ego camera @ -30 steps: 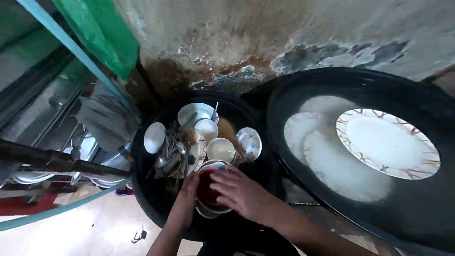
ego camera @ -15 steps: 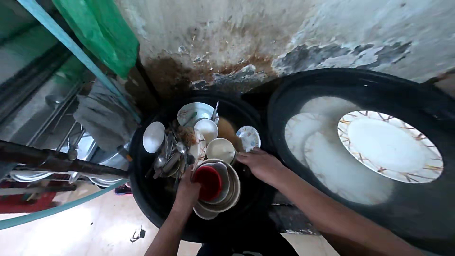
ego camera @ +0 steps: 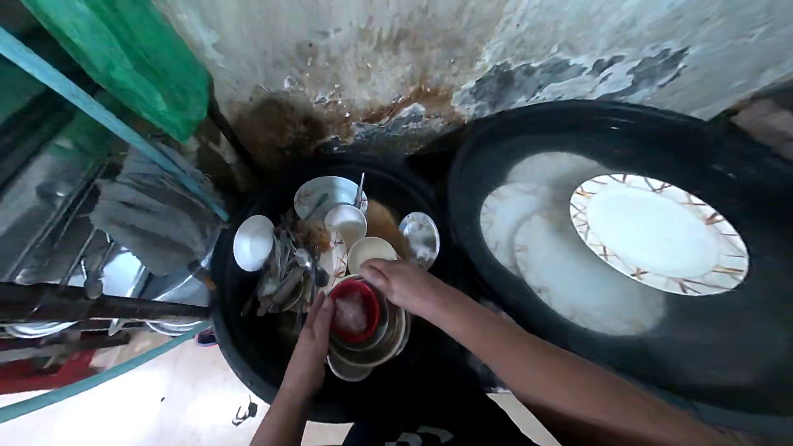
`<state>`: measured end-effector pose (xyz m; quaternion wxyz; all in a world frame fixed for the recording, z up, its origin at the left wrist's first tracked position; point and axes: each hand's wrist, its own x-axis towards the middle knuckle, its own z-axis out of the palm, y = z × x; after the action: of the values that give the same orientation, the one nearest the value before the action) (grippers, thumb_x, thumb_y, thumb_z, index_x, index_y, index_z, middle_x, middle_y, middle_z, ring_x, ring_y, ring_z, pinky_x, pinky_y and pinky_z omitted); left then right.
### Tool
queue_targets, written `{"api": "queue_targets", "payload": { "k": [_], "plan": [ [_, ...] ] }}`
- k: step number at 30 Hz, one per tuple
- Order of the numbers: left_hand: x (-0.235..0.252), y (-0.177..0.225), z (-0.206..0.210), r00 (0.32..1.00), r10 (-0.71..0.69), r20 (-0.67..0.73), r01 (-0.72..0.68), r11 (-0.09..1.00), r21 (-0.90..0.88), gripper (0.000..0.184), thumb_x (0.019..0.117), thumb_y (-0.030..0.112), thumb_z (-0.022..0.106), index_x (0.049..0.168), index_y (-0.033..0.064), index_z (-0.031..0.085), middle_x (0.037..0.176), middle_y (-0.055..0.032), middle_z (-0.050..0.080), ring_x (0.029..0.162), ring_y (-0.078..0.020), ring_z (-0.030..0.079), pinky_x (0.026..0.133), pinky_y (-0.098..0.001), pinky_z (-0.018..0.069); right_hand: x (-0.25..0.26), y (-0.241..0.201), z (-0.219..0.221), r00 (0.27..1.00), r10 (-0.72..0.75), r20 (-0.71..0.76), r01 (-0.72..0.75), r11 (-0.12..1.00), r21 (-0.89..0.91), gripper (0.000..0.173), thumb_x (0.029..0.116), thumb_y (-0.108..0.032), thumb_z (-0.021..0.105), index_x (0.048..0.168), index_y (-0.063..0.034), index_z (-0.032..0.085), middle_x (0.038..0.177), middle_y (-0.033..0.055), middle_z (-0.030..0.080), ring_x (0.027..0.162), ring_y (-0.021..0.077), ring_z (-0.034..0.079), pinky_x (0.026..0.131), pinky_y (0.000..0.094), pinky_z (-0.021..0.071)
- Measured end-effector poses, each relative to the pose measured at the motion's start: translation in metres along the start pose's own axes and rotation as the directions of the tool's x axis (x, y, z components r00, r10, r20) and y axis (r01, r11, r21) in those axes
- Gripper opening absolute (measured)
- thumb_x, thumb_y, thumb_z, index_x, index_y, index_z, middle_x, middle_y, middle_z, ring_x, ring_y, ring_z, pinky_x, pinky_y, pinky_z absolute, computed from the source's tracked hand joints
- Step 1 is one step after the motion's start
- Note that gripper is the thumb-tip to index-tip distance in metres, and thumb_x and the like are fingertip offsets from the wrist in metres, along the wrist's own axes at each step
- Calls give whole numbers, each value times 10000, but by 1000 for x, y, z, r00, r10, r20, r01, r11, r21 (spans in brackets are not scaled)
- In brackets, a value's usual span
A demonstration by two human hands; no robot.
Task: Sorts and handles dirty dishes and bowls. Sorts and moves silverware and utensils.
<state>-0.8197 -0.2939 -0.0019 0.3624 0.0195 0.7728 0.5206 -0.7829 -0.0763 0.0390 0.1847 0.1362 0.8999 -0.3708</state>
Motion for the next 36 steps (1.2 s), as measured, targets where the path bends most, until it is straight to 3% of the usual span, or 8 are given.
{"api": "queue_targets", "payload": {
  "k": [3,9,15,21,24,29,32,36],
  "plan": [
    [5,-4,4,999,-40,-23,40,999,5,670,1045,324,564,1608,80,294,1593,-160,410,1411,-244,480,1128,-449,449,12,35,0,991,131,37,-136,970,201,411,1114,-271,406,1451,-87,551,1394,195,597,1239,354,612,1057,569,469],
    [0,-11,4,999,-12,-50,11,1000,-24,590,1093,354,425,1593,54,328,1630,-156,361,1472,-221,407,1191,-421,372,-12,50,7,953,264,147,-301,791,533,384,1116,-160,394,1476,-65,489,1425,210,541,1130,339,651,905,490,560],
    [-5,-9,3,997,-23,-70,20,999,-45,562,1106,369,386,1587,81,356,1640,-133,352,1470,-212,408,1167,-431,398,-35,27,29,923,-269,-276,255,963,-85,262,1014,-222,606,1227,-146,739,1359,75,634,1303,286,554,1079,497,478],
    [-11,-1,6,995,-17,-102,16,1000,-11,564,1121,387,312,1561,44,394,1621,-147,383,1470,-198,408,1180,-413,381,2,-20,41,958,-238,158,279,897,-342,287,992,-260,619,1219,-126,733,1706,17,215,1588,316,38,1241,644,60],
    [-12,-2,3,995,-19,-96,16,999,-29,557,1128,377,293,1550,32,407,1615,-155,389,1462,-202,422,1175,-416,396,0,-25,28,962,-261,81,273,933,-233,240,996,-258,625,1109,-109,775,1612,14,417,1554,274,222,1248,564,186],
    [-13,-7,0,960,138,-243,-121,989,84,485,1100,296,422,1478,1,499,1556,-213,442,1434,-305,443,1174,-477,380,-13,-20,-20,967,-206,-152,238,943,234,287,975,-244,700,1164,-30,733,1297,163,640,1162,300,627,982,503,519],
    [-22,4,0,890,351,-290,-337,936,99,605,1038,406,457,1536,63,436,1544,-170,461,1328,-257,546,1063,-441,496,-14,-29,-24,911,-263,-319,336,920,202,244,981,-225,686,1120,-32,744,1150,143,681,1001,249,664,873,450,558],
    [-33,33,4,912,356,-202,-397,891,-222,589,992,248,644,1535,143,441,1342,-93,637,1103,-194,686,941,-406,595,-24,-44,-5,912,-386,-139,404,904,142,306,1027,-220,615,1286,-79,696,1335,123,625,1208,240,615,1013,441,526]
  ]
}}
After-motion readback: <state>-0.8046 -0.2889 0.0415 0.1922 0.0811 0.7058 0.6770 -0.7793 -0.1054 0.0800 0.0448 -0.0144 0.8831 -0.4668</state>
